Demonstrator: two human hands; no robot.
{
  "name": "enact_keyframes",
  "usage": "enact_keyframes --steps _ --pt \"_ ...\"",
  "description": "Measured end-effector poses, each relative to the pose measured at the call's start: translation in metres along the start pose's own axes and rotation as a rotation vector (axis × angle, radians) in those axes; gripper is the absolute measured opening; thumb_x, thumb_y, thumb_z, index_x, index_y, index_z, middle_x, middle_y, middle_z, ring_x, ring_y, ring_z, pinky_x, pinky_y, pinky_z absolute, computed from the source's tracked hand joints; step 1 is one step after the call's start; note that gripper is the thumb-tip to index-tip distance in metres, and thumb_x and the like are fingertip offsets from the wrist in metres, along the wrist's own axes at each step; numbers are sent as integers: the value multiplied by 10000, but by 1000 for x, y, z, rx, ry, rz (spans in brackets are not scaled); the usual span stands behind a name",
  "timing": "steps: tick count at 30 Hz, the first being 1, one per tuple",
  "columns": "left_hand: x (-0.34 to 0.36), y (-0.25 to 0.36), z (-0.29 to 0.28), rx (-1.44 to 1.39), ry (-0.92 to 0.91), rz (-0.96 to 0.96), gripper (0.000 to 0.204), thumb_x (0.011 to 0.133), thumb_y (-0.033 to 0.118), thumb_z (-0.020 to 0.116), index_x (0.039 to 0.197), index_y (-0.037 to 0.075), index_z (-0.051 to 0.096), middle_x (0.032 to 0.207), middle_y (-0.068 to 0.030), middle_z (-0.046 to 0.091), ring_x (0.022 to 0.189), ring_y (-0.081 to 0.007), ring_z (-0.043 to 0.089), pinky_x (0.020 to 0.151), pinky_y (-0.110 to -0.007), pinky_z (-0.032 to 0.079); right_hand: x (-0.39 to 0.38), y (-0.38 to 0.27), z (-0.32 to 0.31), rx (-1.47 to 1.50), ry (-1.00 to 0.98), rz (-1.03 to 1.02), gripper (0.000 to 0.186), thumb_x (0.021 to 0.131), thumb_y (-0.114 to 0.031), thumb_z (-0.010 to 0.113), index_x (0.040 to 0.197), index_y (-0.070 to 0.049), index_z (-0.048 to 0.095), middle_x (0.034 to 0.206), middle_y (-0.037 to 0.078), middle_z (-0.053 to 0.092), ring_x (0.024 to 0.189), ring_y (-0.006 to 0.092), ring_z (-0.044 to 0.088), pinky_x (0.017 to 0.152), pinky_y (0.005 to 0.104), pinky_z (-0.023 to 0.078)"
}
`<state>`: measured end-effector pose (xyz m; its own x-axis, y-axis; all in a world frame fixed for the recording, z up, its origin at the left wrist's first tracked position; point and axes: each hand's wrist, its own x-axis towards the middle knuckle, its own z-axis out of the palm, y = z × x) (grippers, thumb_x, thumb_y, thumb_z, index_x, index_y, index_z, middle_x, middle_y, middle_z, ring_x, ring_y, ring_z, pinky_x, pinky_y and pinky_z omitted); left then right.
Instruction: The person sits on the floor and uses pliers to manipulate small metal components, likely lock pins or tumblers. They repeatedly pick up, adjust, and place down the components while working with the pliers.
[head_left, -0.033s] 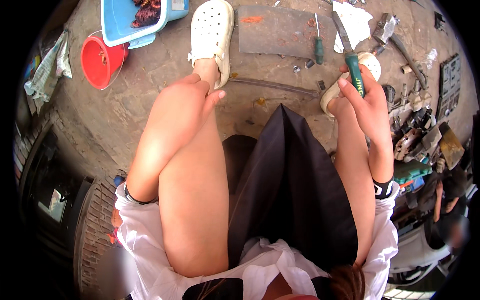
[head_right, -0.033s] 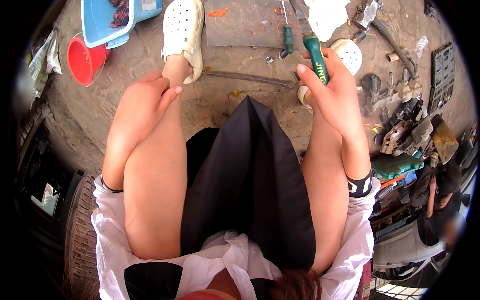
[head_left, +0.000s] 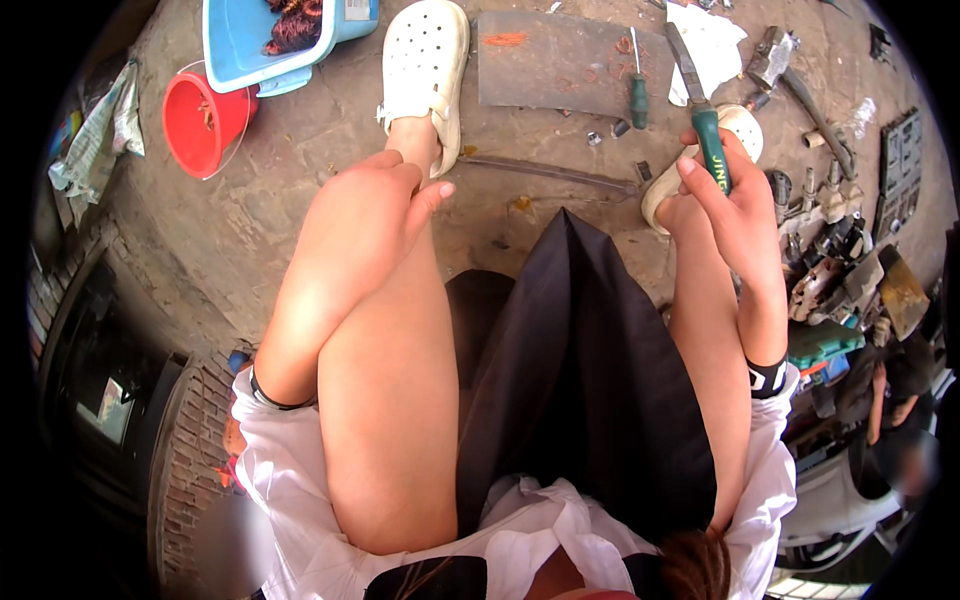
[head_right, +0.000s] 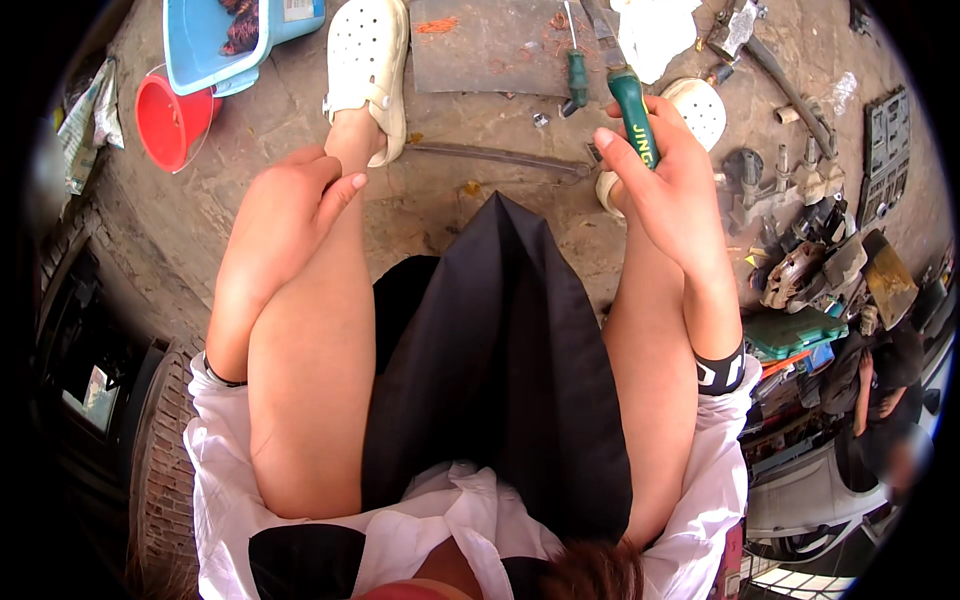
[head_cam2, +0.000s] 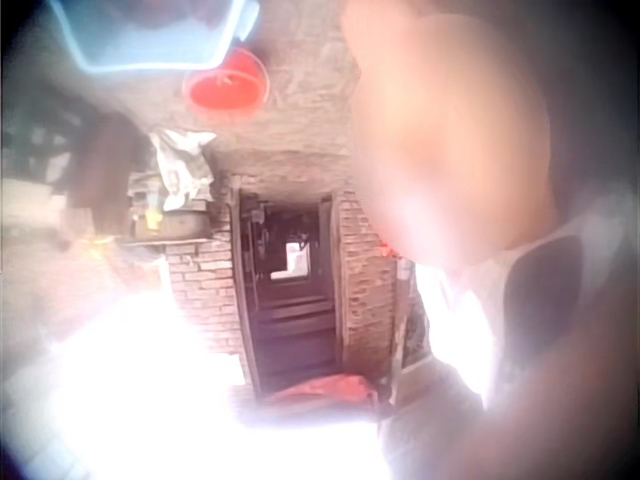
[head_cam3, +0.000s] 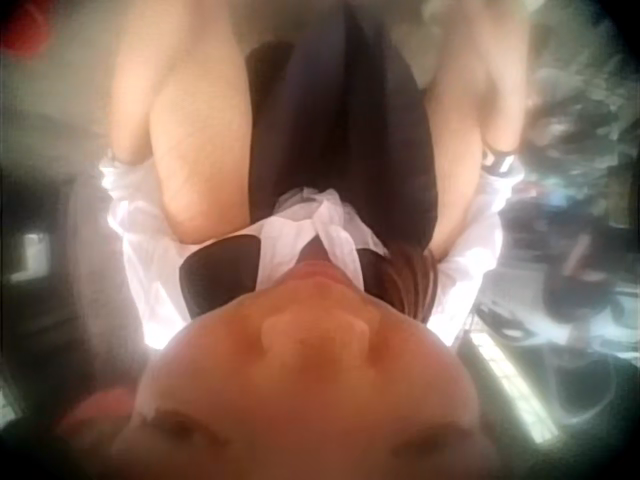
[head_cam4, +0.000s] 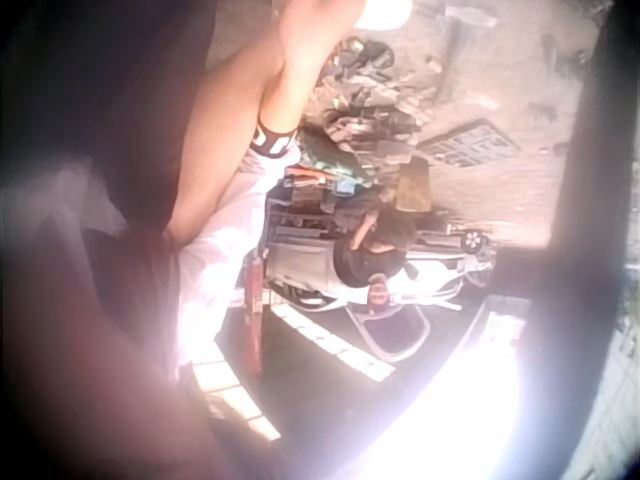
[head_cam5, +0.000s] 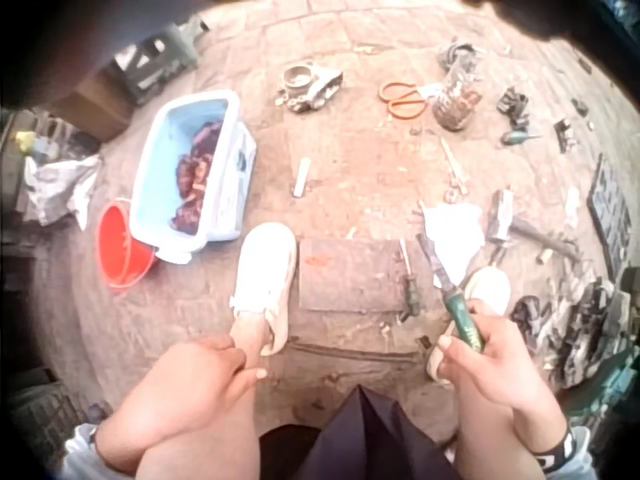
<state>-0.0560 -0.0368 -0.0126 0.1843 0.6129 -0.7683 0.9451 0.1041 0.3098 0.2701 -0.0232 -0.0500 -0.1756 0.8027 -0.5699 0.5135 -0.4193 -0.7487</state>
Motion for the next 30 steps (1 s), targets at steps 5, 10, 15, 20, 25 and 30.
enact_keyframes --steps 5,10,15,20,25,30 --pt "12 -22 19 -27 245 269 299 892 247 647 797 -30 583 847 -169 570 826 -374 562 712 -455 449 2 -5 3 46 -35 15 270 905 -196 666 914 72 643 1112 71 586 788 124 577 688 261 456" --pt "-1 3 -1 13 28 47 303 871 244 672 794 -34 578 872 -170 573 858 -368 559 721 -446 452 1 0 5 56 -27 33 257 902 -196 671 907 60 644 1101 77 584 776 125 574 688 260 459" --pt "11 -22 16 -91 183 323 312 852 255 691 795 -33 585 871 -175 586 823 -369 573 703 -450 458 4 2 3 -44 -22 -72 260 894 -216 681 883 43 658 1101 98 597 849 164 594 735 286 468" --pt "0 2 2 49 -9 95 320 845 248 694 771 -31 557 884 -159 570 887 -359 540 756 -452 449 2 -5 5 50 -32 119 270 887 -228 680 855 39 663 1092 108 598 955 219 591 842 313 455" --pt "9 -12 13 -19 264 286 321 848 243 691 763 -30 546 810 -166 546 804 -371 530 712 -461 440 3 2 4 -2 -19 -3 258 890 -217 679 872 38 644 1005 105 574 869 212 562 793 323 450" --pt "-1 -7 6 7 42 175 302 859 226 682 784 -27 537 816 -169 532 791 -379 519 690 -454 426 3 2 2 -32 -10 -47 298 888 -217 680 791 45 576 1000 118 567 855 226 553 789 324 445"
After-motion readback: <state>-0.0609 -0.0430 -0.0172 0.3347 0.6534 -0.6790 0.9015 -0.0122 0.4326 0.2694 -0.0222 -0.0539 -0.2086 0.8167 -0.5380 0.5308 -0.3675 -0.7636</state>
